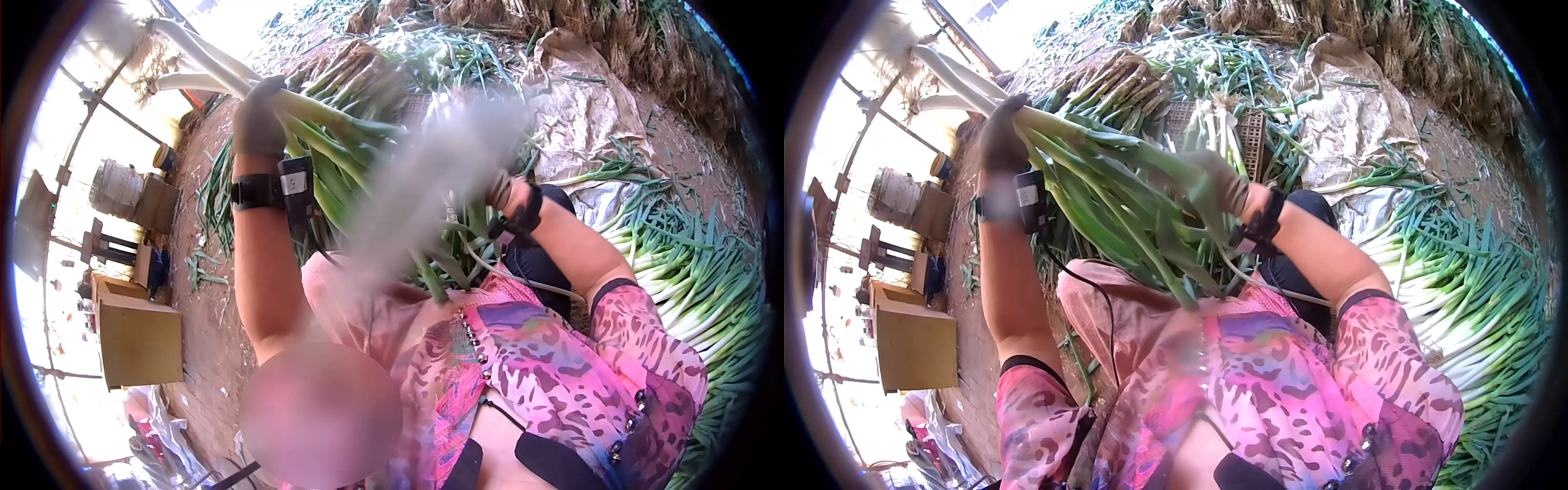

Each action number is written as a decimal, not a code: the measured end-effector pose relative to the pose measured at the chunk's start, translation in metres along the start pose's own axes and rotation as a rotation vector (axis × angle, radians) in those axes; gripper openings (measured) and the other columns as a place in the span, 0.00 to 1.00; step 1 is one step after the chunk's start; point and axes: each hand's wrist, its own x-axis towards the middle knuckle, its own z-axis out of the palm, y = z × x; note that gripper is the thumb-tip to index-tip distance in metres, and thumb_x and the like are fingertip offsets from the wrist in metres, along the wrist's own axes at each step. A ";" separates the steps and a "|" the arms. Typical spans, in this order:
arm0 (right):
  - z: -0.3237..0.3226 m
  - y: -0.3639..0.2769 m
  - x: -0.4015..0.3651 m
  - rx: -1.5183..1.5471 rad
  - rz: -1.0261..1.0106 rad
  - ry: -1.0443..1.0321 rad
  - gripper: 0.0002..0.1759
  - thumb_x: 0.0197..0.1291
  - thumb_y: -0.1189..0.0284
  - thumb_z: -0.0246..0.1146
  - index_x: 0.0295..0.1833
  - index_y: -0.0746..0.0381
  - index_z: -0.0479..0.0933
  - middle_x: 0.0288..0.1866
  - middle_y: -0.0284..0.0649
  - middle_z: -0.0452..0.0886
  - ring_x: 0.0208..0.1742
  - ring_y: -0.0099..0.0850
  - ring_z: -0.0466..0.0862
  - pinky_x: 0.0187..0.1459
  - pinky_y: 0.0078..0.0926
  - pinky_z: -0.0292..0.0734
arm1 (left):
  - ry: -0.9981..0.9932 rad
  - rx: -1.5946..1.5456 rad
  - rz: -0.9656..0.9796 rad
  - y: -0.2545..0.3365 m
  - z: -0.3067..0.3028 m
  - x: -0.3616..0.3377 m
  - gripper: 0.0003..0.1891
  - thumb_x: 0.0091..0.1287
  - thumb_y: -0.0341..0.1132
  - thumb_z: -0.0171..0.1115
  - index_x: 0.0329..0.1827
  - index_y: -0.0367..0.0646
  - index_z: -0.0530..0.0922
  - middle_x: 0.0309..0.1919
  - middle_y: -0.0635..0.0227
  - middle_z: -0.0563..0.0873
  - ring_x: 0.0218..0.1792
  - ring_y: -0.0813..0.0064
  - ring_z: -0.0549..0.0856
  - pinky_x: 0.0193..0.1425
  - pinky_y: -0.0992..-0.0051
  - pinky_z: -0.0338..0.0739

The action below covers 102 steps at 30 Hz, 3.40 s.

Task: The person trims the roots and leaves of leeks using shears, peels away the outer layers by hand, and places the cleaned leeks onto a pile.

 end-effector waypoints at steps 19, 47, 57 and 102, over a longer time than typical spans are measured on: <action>-0.083 0.101 -0.067 0.266 0.832 0.814 0.26 0.74 0.46 0.53 0.41 0.58 0.79 0.19 0.25 0.65 0.18 0.20 0.65 0.20 0.22 0.61 | 0.037 0.286 0.263 -0.015 -0.109 0.047 0.14 0.66 0.37 0.63 0.48 0.36 0.81 0.41 0.57 0.85 0.44 0.63 0.85 0.52 0.64 0.81; -0.097 -0.009 0.170 -1.472 -0.196 0.114 0.30 0.66 0.67 0.66 0.68 0.68 0.67 0.56 0.52 0.76 0.58 0.41 0.78 0.57 0.36 0.79 | -0.255 -0.205 -0.223 -0.046 -0.076 -0.035 0.26 0.63 0.35 0.64 0.62 0.31 0.75 0.47 0.52 0.84 0.50 0.58 0.85 0.60 0.63 0.81; -0.028 -0.099 0.115 -1.365 -0.544 -0.804 0.14 0.49 0.61 0.72 0.39 0.56 0.84 0.38 0.32 0.85 0.45 0.33 0.84 0.51 0.35 0.79 | -0.937 0.101 -0.424 -0.118 0.085 -0.083 0.22 0.64 0.24 0.67 0.62 0.37 0.78 0.50 0.63 0.86 0.54 0.67 0.84 0.58 0.66 0.80; -0.294 -0.300 -0.522 -1.489 2.274 1.081 0.42 0.68 0.55 0.64 0.78 0.68 0.58 0.74 0.56 0.72 0.69 0.47 0.80 0.54 0.48 0.83 | -0.939 0.764 0.045 -0.222 0.014 -0.061 0.21 0.65 0.18 0.66 0.62 0.33 0.78 0.57 0.58 0.82 0.55 0.64 0.85 0.57 0.70 0.83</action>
